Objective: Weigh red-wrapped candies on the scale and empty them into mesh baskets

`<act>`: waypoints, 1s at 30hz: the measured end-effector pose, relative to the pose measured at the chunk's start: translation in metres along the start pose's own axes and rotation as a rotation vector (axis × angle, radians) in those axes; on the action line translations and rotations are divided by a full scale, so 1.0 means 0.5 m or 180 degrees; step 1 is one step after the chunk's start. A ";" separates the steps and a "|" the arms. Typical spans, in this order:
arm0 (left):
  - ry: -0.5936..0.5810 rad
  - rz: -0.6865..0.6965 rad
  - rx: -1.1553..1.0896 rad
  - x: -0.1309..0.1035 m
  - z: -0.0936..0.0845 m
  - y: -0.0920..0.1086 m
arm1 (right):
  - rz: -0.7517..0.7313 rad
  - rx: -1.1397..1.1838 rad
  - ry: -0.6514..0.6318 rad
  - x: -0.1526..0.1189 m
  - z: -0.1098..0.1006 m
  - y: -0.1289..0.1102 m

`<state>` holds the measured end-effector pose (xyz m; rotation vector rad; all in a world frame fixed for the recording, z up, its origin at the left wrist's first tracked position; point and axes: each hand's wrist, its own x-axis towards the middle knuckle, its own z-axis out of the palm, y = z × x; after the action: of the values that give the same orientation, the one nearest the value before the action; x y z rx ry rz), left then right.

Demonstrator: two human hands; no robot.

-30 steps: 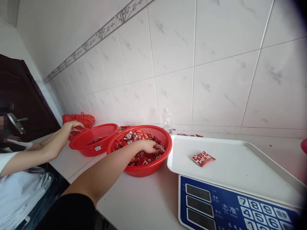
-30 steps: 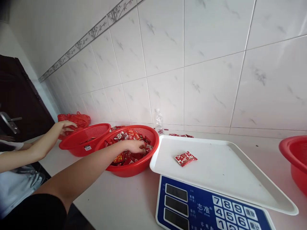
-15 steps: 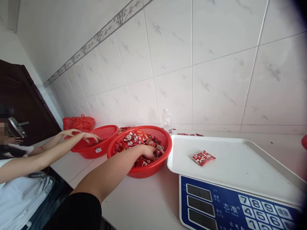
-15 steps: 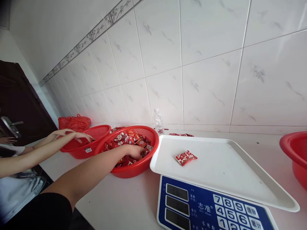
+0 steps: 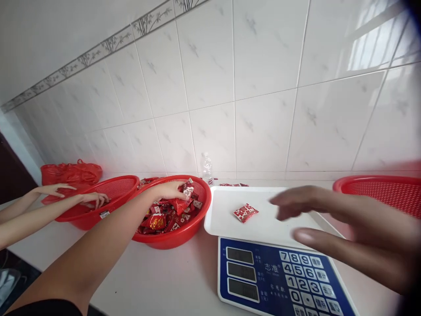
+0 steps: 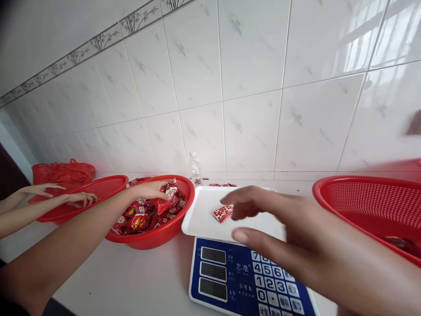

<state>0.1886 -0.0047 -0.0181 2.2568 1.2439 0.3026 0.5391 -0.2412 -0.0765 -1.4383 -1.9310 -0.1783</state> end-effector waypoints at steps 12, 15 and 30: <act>0.0196 -0.0381 0.0461 -0.019 0.007 0.050 | -0.0076 -0.0058 -0.0770 0.141 -0.021 -0.098; 0.0232 -0.0056 0.0031 -0.012 0.012 0.077 | -0.0039 -0.0126 -0.0712 0.142 -0.030 -0.102; -0.0430 0.0224 -0.0128 0.060 0.146 0.228 | 0.0094 -0.0233 -0.0684 0.149 -0.030 -0.091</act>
<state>0.3184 -0.0539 -0.0172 2.2501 1.0820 0.1958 0.4965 -0.2072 -0.0069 -1.5884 -2.0921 -0.0841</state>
